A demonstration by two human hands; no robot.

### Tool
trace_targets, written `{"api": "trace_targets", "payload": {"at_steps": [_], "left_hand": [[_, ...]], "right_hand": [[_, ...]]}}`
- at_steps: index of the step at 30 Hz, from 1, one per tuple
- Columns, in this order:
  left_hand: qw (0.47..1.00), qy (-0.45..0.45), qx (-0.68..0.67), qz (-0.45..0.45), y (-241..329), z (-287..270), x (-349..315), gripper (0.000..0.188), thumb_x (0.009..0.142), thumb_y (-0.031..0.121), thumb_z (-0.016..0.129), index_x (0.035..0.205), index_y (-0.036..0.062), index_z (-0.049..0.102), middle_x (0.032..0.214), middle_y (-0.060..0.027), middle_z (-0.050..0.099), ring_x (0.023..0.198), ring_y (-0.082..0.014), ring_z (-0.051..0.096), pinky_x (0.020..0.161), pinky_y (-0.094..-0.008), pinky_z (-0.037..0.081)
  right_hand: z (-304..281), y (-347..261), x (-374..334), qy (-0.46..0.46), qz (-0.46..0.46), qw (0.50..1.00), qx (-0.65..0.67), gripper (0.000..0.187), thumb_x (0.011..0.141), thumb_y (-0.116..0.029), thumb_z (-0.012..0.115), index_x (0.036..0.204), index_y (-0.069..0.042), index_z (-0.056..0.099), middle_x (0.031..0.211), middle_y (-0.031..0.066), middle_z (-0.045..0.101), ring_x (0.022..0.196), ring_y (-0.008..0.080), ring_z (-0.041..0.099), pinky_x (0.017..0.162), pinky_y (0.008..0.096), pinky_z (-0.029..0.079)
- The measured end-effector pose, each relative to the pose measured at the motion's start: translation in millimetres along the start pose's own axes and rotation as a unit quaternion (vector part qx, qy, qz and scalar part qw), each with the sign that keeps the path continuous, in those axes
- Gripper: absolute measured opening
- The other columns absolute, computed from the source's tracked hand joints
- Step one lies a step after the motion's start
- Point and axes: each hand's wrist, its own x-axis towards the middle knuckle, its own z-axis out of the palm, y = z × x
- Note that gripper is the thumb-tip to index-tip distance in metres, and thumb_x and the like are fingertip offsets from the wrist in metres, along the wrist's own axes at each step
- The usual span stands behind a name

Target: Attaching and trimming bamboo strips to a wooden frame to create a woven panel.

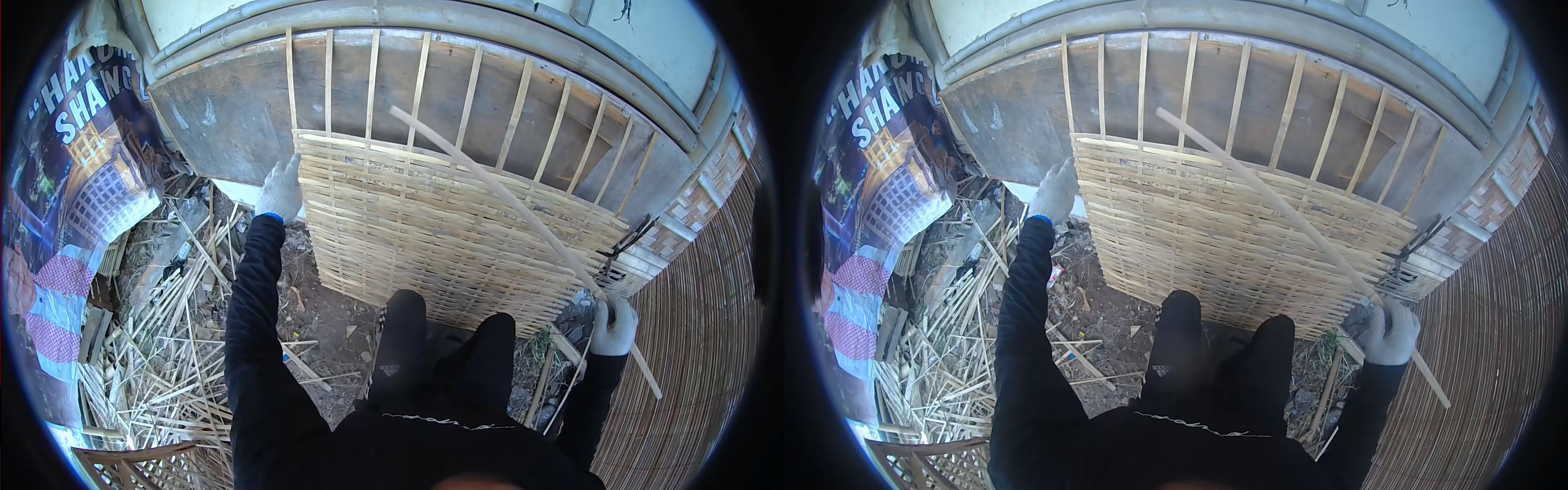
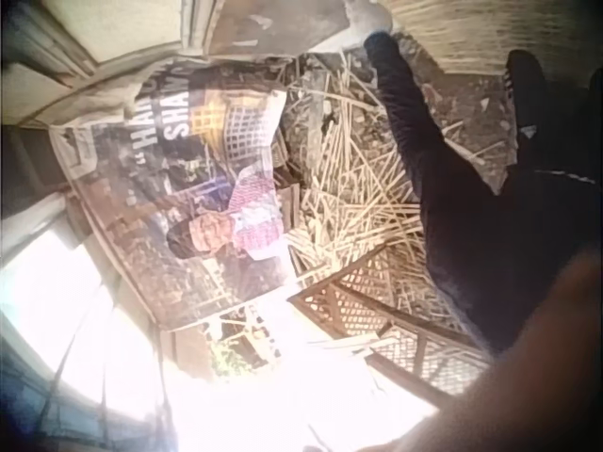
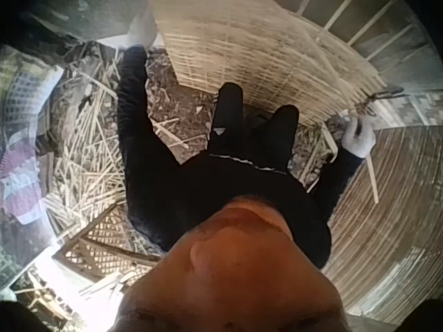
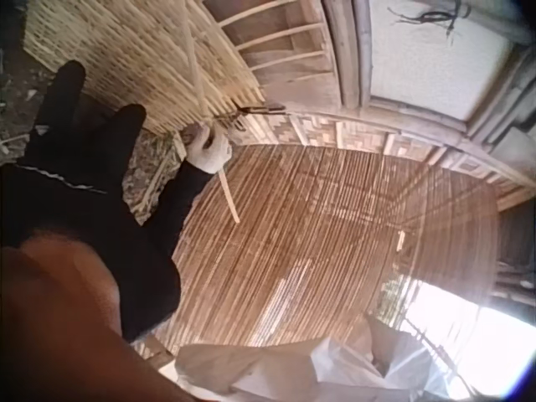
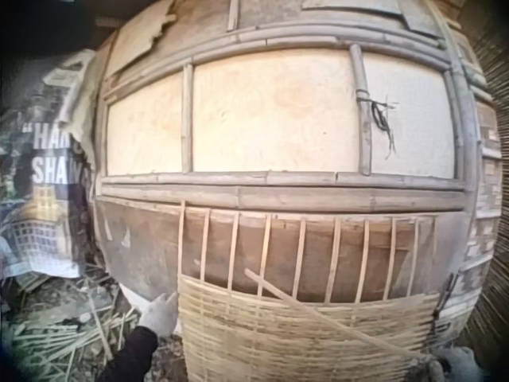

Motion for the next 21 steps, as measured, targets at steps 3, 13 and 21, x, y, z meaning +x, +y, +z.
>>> {"api": "trace_targets", "payload": {"at_steps": [3, 13, 21], "left_hand": [[0.996, 0.007, -0.084, -0.030, 10.6, 19.2, 18.0, 0.057, 0.098, 0.032, 0.070, 0.146, 0.0036, 0.059, 0.146, -0.0262, 0.059, 0.132, -0.0433, 0.061, 0.111, -0.0507, 0.051], [0.976, 0.068, -0.207, 0.000, 97.5, 76.0, 124.4, 0.062, 0.104, 0.045, 0.063, 0.145, -0.0005, 0.059, 0.145, -0.0296, 0.061, 0.131, -0.0455, 0.061, 0.112, -0.0522, 0.049], [0.989, 0.075, -0.131, 0.013, 111.7, 78.0, 95.3, 0.032, 0.106, 0.035, 0.059, 0.116, 0.0060, 0.066, 0.086, -0.0237, 0.075, 0.089, -0.0474, 0.072, 0.091, -0.0567, 0.051]], "right_hand": [[-3.7, 15.7, -7.2, 0.022, 0.059, 0.998, 0.024, 0.020, 0.095, -0.012, 0.072, 0.113, -0.002, 0.075, 0.101, 0.0167, 0.075, 0.096, 0.0373, 0.069, 0.095, 0.0470, 0.049], [-28.7, -18.9, 2.2, 0.055, 0.004, 0.998, -0.009, 0.021, 0.093, -0.008, 0.071, 0.113, -0.002, 0.073, 0.100, 0.0144, 0.072, 0.099, 0.0365, 0.064, 0.097, 0.0465, 0.047], [-38.7, -12.3, 3.0, 0.058, -0.001, 0.998, -0.016, 0.022, 0.091, -0.006, 0.069, 0.113, -0.002, 0.073, 0.100, 0.0141, 0.073, 0.099, 0.0369, 0.065, 0.096, 0.0472, 0.048]]}}
